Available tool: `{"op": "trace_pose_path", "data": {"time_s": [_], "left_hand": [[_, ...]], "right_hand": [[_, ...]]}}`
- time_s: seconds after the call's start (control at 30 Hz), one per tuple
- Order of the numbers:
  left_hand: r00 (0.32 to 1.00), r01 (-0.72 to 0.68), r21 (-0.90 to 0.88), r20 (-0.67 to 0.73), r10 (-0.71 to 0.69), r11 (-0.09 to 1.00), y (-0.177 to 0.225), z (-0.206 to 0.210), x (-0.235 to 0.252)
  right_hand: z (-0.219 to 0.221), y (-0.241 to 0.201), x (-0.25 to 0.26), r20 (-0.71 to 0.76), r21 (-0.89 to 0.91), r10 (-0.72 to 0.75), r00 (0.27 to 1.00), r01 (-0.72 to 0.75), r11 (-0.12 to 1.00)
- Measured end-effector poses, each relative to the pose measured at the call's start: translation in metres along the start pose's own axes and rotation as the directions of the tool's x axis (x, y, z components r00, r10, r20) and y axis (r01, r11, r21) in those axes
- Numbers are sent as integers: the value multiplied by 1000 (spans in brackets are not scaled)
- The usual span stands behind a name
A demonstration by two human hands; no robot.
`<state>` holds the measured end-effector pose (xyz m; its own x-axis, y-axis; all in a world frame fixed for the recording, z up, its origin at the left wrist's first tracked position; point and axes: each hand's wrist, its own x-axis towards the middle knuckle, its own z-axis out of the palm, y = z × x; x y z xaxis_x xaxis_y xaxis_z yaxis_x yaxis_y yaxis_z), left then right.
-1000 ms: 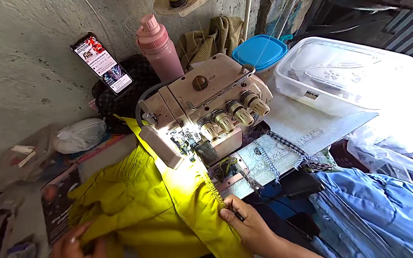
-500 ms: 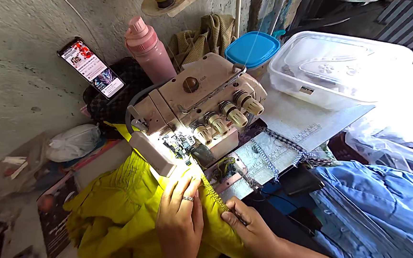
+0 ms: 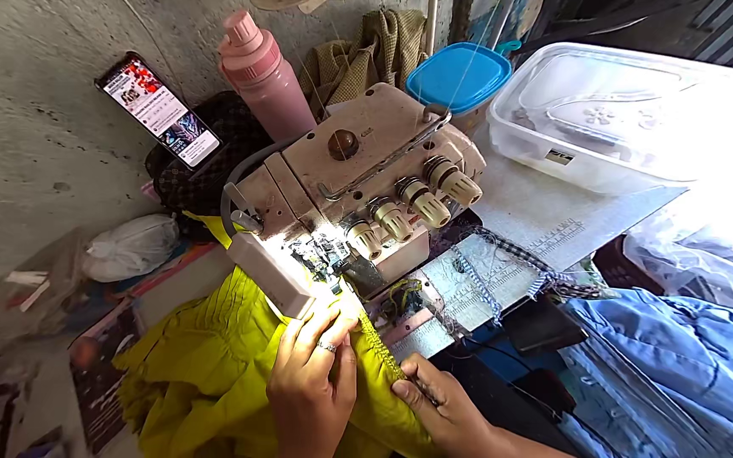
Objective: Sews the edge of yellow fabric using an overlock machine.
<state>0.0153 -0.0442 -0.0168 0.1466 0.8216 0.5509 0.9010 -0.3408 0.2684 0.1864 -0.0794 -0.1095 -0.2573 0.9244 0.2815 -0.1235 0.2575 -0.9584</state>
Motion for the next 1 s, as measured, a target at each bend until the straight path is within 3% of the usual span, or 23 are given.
{"op": "trace_pose_path", "data": {"time_s": [0.53,1.0], "left_hand": [[999,53,-107,-7,-54,993,-16,4,15],[973,217,-73,-59,-222,973,-48,12,42]], "right_hand": [[1,-2,18,-12,-27,-7,1000,7,1000],[8,-12,63,-28,-37,55,998,-56,998]]}}
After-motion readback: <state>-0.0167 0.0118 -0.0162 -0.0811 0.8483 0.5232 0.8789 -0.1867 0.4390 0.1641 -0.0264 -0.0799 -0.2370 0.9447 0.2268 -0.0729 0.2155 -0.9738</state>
